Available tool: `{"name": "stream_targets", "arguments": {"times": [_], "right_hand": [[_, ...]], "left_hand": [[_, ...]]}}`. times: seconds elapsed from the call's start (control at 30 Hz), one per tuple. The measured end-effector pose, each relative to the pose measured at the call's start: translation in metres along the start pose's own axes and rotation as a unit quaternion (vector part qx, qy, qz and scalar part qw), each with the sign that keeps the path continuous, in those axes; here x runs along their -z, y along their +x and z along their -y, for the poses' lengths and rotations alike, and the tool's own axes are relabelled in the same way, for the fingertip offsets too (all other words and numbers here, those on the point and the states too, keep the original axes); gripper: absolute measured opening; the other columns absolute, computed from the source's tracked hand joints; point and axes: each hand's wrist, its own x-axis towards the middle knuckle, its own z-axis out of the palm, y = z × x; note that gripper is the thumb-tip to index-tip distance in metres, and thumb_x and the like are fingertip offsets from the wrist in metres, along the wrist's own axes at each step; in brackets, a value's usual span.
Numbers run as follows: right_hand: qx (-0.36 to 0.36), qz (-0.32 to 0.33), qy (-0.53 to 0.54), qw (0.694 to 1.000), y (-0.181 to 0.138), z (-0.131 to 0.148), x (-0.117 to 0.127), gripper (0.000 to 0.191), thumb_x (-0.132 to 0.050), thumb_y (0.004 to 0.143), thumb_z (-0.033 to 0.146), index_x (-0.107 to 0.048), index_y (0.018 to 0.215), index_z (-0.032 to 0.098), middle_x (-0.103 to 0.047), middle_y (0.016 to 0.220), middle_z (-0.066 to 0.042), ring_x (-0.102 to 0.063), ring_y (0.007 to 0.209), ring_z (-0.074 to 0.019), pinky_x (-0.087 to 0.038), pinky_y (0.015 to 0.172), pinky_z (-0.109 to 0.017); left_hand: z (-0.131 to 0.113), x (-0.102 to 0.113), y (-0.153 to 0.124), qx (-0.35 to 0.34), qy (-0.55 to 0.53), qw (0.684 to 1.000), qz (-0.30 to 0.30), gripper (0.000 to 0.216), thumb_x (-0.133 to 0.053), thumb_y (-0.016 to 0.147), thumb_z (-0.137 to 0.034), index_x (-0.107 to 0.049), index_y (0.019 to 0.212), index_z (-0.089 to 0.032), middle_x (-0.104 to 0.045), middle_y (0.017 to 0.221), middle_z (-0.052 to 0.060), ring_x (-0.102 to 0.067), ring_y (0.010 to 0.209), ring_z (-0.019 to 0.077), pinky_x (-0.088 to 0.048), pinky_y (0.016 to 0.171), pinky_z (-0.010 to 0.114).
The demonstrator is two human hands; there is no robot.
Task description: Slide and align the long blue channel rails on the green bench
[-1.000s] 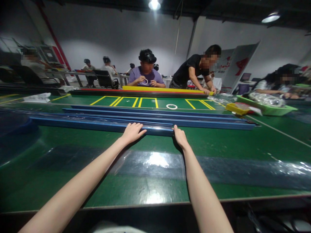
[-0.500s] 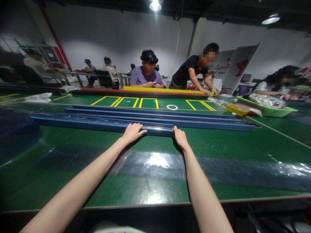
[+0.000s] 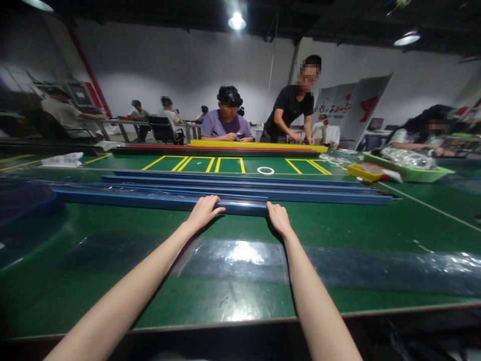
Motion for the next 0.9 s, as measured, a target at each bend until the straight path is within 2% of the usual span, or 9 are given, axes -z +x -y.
{"name": "stream_targets", "arguments": {"times": [0.23,0.43,0.6,0.7,0.83,0.9], "right_hand": [[0.027,-0.026,0.006,0.999,-0.001,0.001,-0.001,0.048,-0.026,0.091,0.042,-0.068,0.094,0.018,-0.066,0.100,-0.011,-0.056,0.099,-0.0216,-0.038,0.087,-0.033],[0.039,-0.048,0.016,0.998,-0.003,0.001,-0.003,0.046,-0.030,0.089,0.042,-0.068,0.085,0.017,-0.066,0.090,-0.012,-0.057,0.089,-0.0227,-0.040,0.084,-0.036],[0.062,-0.146,0.042,0.986,-0.004,0.009,0.000,0.036,-0.043,0.081,0.037,-0.063,0.103,0.016,-0.062,0.101,-0.012,-0.054,0.092,-0.0231,-0.040,0.087,-0.038],[0.112,-0.181,0.030,0.977,-0.007,0.026,0.002,0.034,-0.045,0.078,0.031,-0.061,0.104,0.016,-0.061,0.100,-0.012,-0.052,0.092,-0.0242,-0.038,0.088,-0.041],[0.193,-0.116,0.023,0.974,-0.013,0.061,-0.003,0.022,-0.046,0.080,0.030,-0.062,0.091,0.019,-0.061,0.095,-0.009,-0.051,0.091,-0.0229,-0.038,0.087,-0.038],[0.230,-0.073,-0.001,0.970,-0.015,0.078,-0.009,0.020,-0.047,0.081,0.029,-0.061,0.092,0.020,-0.060,0.096,-0.008,-0.050,0.093,-0.0234,-0.039,0.086,-0.038]], "left_hand": [[0.014,0.012,-0.012,0.041,0.013,0.999,-0.028,0.021,-0.052,0.087,-0.039,-0.057,0.095,-0.020,-0.065,0.099,0.004,-0.055,0.095,0.0196,-0.032,0.085,0.032],[0.027,0.010,-0.016,0.078,0.027,0.996,-0.037,0.027,-0.047,0.088,-0.044,-0.059,0.091,-0.020,-0.065,0.095,0.005,-0.054,0.092,0.0201,-0.032,0.085,0.033],[0.028,0.004,-0.018,0.067,0.066,0.995,-0.029,0.034,-0.041,0.089,-0.047,-0.060,0.092,-0.018,-0.064,0.094,0.007,-0.052,0.093,0.0223,-0.030,0.084,0.035],[0.028,0.002,-0.018,0.066,0.071,0.995,-0.035,0.036,-0.040,0.090,-0.047,-0.060,0.092,-0.017,-0.064,0.093,0.008,-0.052,0.092,0.0231,-0.030,0.083,0.035],[0.028,0.001,-0.017,0.070,0.072,0.995,-0.030,0.037,-0.040,0.090,-0.047,-0.060,0.091,-0.016,-0.063,0.092,0.009,-0.053,0.092,0.0238,-0.031,0.081,0.035],[0.028,0.002,-0.017,0.072,0.070,0.995,-0.027,0.037,-0.040,0.090,-0.047,-0.060,0.091,-0.016,-0.063,0.092,0.010,-0.053,0.092,0.0244,-0.031,0.080,0.035]]}}
